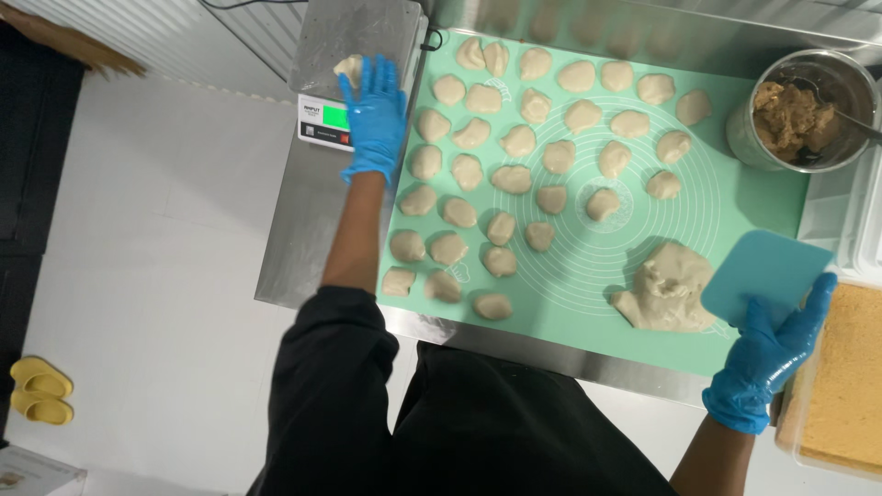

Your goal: The person portions dough into uniform pieces using a bench scraper and weighs each piece on a digital scale. The person arranges the weighed dough pieces on a silicone mat.

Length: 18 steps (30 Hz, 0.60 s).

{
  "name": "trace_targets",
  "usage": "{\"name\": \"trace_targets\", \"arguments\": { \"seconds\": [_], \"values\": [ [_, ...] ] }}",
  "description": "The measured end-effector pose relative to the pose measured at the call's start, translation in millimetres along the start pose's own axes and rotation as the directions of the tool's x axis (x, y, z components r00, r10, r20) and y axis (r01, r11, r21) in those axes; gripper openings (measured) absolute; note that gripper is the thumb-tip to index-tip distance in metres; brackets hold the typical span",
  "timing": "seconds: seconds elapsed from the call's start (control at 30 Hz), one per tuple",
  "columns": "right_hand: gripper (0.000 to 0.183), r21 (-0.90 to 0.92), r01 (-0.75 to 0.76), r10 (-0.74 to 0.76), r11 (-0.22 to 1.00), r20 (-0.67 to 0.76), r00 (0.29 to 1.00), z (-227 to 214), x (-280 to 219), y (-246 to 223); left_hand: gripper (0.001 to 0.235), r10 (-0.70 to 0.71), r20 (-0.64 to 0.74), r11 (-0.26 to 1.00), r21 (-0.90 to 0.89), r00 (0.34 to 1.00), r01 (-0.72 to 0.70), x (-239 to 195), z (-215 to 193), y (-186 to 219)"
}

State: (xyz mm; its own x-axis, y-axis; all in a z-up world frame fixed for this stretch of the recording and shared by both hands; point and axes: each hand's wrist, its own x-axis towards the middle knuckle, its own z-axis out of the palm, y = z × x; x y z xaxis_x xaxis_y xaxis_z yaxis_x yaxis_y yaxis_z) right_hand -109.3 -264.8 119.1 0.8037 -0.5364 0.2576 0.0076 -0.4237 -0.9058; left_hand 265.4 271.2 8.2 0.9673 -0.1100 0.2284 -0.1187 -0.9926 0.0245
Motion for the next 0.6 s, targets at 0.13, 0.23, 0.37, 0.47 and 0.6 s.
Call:
{"name": "trace_targets", "arguments": {
  "seconds": [0.13, 0.23, 0.37, 0.47, 0.6],
  "values": [
    [0.072, 0.038, -0.002, 0.001, 0.999, 0.025, 1.0, 19, 2, -24, 0.062, -0.021, -0.053, 1.0, -0.02, 0.998, 0.02, 24, 10, -65],
    [0.072, -0.013, -0.006, 0.006, 1.0, 0.001, 1.0, 18, -3, -35, 0.063, -0.32, -0.037, 0.908, -0.296, 0.947, 0.296, 23, 15, -104],
    [0.075, -0.026, -0.157, 0.154, 0.987, -0.09, 0.984, 2, -13, -42, 0.056, -0.506, -0.143, 0.482, -0.865, 0.85, 0.141, -4, 15, -96],
    [0.077, -0.002, -0.187, 0.185, 0.982, -0.118, 0.976, -4, -15, -37, 0.048, -0.307, 0.022, 0.187, -0.979, 0.952, 0.083, -25, 14, -12],
    [0.076, 0.076, -0.204, 0.21, 0.976, -0.09, 0.974, -4, -10, -25, 0.043, 0.266, 0.268, -0.094, -0.949, 0.926, 0.301, -111, 10, 190]
  ]
}}
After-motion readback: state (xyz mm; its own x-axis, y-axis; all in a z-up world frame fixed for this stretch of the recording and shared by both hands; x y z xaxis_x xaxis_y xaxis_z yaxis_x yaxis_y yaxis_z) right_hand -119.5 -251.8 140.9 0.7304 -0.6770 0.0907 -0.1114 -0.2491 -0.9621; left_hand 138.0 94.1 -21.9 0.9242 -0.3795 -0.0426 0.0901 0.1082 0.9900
